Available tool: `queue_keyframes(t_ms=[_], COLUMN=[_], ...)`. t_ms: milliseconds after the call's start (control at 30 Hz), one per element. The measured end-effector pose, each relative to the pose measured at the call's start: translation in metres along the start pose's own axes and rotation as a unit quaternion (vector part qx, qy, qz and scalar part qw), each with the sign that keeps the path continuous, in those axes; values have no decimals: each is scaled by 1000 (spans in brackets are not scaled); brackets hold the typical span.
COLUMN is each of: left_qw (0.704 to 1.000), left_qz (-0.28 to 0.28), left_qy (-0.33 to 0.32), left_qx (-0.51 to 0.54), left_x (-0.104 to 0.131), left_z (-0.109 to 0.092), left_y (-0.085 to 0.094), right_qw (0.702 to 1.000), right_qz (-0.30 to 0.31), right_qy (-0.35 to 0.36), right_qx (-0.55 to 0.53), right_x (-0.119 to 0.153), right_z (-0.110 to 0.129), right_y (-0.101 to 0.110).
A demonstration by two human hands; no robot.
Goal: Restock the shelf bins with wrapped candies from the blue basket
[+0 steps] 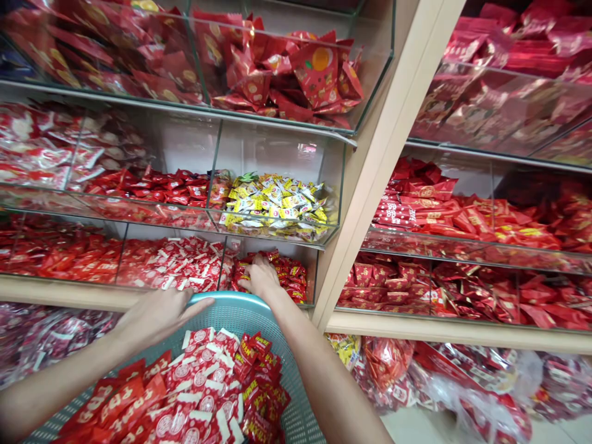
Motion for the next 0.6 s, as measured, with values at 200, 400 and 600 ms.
queue_keyframes(t_ms=[200, 400, 600], left_qw=[1000, 1000, 1000], left_qz=[-4, -4, -12], left_qy=[1, -2, -5], left_qx=[2, -1, -2], left_x=[0, 0, 0], left_z=[2, 2, 1], left_y=[-2, -2, -2], right_qw=[992, 950, 974], right_qz=[-47, -78, -10], right_qy=[-6, 11, 45], right_qx=[-119, -303, -223], right_x=[0, 2, 32], right_z=[0, 5, 10], right_y=[2, 22, 83])
Point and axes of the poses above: each hand's wrist, its own x-axis away from the middle knuckle, its own y-axis out of the back of the hand, z = x × y, the point moved 2 cm from there along -x, towards the middle knuckle, and after that the axes turned 11 degrees about -y, right-handed, at the moved point
